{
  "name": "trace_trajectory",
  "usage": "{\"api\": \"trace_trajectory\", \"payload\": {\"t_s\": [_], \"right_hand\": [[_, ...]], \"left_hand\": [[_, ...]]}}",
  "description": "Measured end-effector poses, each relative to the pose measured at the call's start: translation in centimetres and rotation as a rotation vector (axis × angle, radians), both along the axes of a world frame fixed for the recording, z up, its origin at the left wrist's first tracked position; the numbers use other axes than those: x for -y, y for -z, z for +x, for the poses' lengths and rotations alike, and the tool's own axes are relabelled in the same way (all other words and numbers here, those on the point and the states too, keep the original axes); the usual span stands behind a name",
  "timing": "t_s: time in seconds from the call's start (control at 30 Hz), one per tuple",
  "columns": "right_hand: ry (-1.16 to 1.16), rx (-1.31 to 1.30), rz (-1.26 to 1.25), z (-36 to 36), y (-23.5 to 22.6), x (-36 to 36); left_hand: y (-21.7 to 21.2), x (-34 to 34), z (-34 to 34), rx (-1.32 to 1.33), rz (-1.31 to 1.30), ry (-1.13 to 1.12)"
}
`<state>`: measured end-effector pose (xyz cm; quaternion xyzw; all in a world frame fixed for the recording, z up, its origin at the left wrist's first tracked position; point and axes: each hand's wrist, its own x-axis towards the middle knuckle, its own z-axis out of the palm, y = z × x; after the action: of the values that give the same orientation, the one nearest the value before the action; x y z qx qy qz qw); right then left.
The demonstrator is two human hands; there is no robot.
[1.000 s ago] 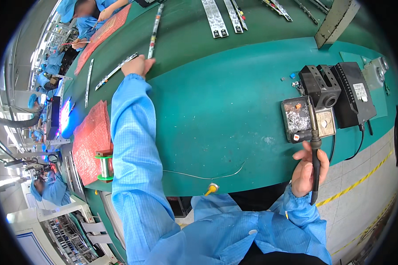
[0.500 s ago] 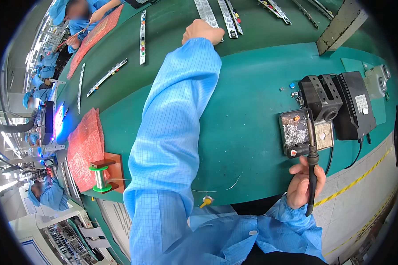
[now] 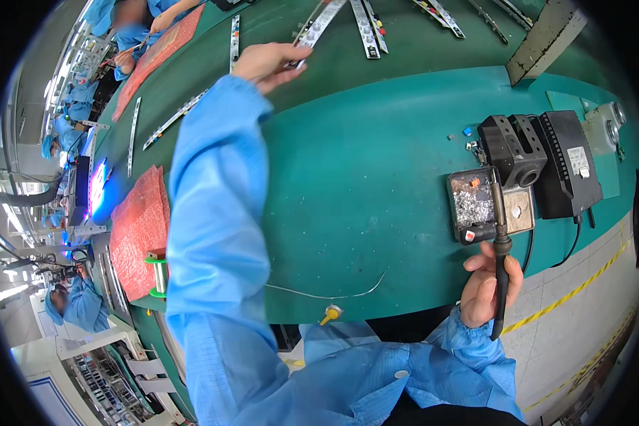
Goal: Soldering electronic components onto LED strips at a manual assembly station.
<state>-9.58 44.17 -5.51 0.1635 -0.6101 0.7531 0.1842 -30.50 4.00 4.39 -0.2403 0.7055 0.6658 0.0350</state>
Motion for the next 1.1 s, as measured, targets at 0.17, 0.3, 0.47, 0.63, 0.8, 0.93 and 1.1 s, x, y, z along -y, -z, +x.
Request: {"api": "trace_trajectory", "payload": {"t_s": [0.17, 0.3, 0.47, 0.63, 0.8, 0.93, 1.1], "right_hand": [[0.065, 0.019, 0.008, 0.3, -0.2, 0.4], [0.072, 0.002, 0.018, 0.5, -0.3, 0.5], [0.095, 0.003, 0.049, 0.4, -0.1, 0.3], [0.071, -0.029, 0.106, 0.1, -0.2, 0.1], [0.100, -0.003, 0.076, 0.1, -0.2, 0.1], [0.094, -0.032, 0.058, -0.2, 0.0, 0.0], [0.086, -0.026, 0.076, -0.3, 0.0, -0.1]], "left_hand": [[-4.2, 2.1, 13.1, -0.033, -0.075, 0.333], [-5.7, 2.6, 22.0, 0.123, -0.107, 0.424], [-2.1, 2.8, 27.2, 0.288, 0.047, 0.480], [1.2, 4.2, 28.2, 0.314, -0.036, 0.466], [2.5, 5.1, 28.5, 0.293, 0.021, 0.429], [2.8, 5.2, 29.0, 0.243, 0.001, 0.401], [3.0, 5.2, 29.5, 0.193, -0.016, 0.379]]}}
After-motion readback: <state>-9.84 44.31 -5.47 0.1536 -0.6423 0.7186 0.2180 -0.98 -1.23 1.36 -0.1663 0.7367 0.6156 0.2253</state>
